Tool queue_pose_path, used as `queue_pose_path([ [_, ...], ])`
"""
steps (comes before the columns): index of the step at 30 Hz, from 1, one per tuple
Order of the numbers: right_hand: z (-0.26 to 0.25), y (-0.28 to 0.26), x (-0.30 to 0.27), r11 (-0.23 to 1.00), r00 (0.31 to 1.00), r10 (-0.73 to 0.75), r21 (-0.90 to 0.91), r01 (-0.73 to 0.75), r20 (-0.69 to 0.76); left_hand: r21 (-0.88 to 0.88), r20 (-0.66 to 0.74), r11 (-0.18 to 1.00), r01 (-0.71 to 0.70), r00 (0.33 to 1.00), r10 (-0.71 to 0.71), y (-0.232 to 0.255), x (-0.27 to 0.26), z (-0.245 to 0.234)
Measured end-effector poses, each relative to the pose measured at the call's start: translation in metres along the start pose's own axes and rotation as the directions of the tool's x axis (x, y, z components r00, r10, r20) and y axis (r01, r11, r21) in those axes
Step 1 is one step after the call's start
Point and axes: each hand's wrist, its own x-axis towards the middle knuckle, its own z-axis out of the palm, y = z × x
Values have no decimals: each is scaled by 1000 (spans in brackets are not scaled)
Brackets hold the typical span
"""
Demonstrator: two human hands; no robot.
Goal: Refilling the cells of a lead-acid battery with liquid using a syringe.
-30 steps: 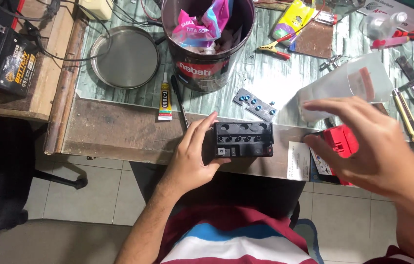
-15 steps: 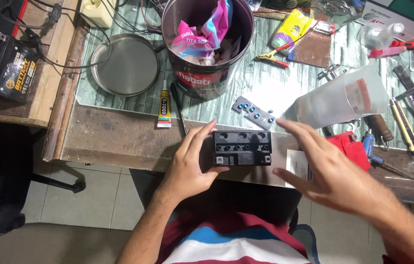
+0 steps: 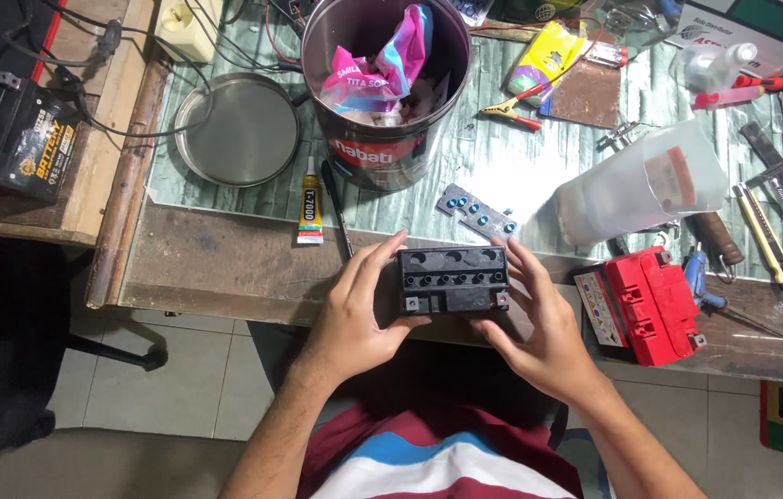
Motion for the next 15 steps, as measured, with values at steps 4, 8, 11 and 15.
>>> queue_pose_path([
  [4,5,18,0,998,997,-38,52,41,-67,12,-22,1000,-5,1000,5,-2,-3,-1],
  [8,6,20,2,994,994,-67,82,74,-80,6,-42,1000,0,999,0,-2,-4,0],
  [11,-4,-8,1,994,993,-90,60,95,-82,-1,-53,1000,-3,999,3,-1,-5,0],
  [15,-61,-55,4,998,997,-63,-7,62,-55,19,6,996,-89,996,89,-11,-10,-3],
])
